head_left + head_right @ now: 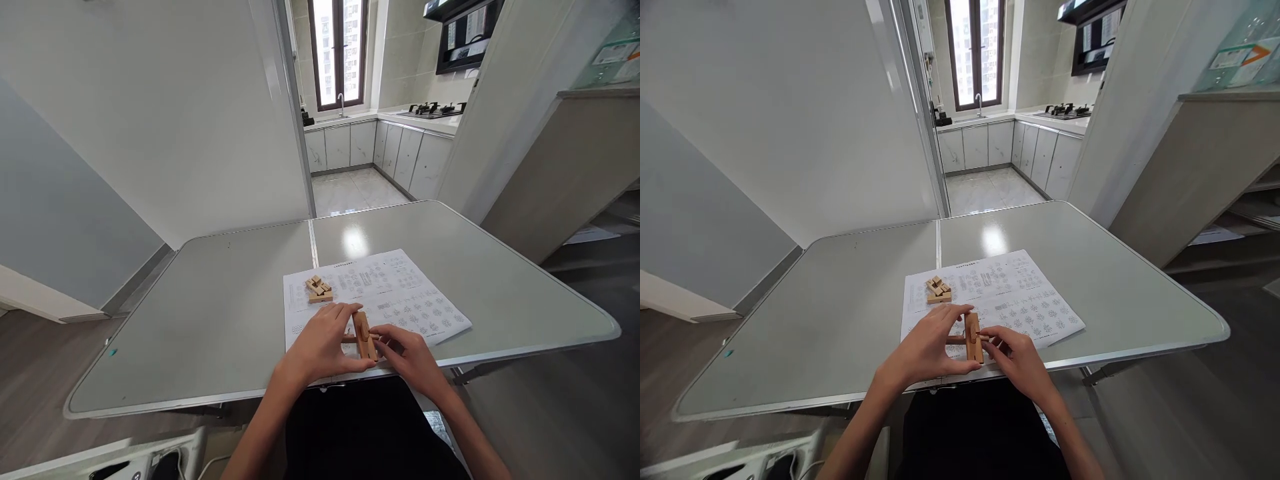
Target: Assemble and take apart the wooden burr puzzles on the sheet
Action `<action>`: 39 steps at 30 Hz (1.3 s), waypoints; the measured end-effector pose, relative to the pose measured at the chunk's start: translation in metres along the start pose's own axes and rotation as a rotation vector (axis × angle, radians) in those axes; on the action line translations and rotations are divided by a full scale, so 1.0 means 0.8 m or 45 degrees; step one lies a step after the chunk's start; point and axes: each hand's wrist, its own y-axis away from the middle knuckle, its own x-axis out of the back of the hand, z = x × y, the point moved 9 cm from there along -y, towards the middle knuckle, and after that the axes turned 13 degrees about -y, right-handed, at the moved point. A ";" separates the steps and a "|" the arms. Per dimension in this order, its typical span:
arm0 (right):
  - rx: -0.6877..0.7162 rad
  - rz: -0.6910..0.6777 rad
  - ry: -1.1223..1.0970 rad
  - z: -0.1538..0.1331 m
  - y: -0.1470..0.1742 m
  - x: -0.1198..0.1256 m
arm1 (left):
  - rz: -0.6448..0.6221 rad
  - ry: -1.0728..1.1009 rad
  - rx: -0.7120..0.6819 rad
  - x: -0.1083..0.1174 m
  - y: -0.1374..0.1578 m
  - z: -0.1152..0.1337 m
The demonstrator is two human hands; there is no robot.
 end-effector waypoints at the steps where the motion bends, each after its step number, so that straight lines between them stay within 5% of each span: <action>1: 0.001 -0.001 -0.001 0.000 0.000 0.000 | -0.001 0.036 -0.002 -0.001 0.001 -0.001; 9: -0.017 -0.070 -0.027 -0.006 -0.001 -0.005 | 0.011 0.340 0.055 -0.018 0.006 -0.015; 39: -0.090 -0.096 -0.115 0.006 0.001 -0.005 | 0.014 0.308 -0.046 -0.020 0.003 -0.022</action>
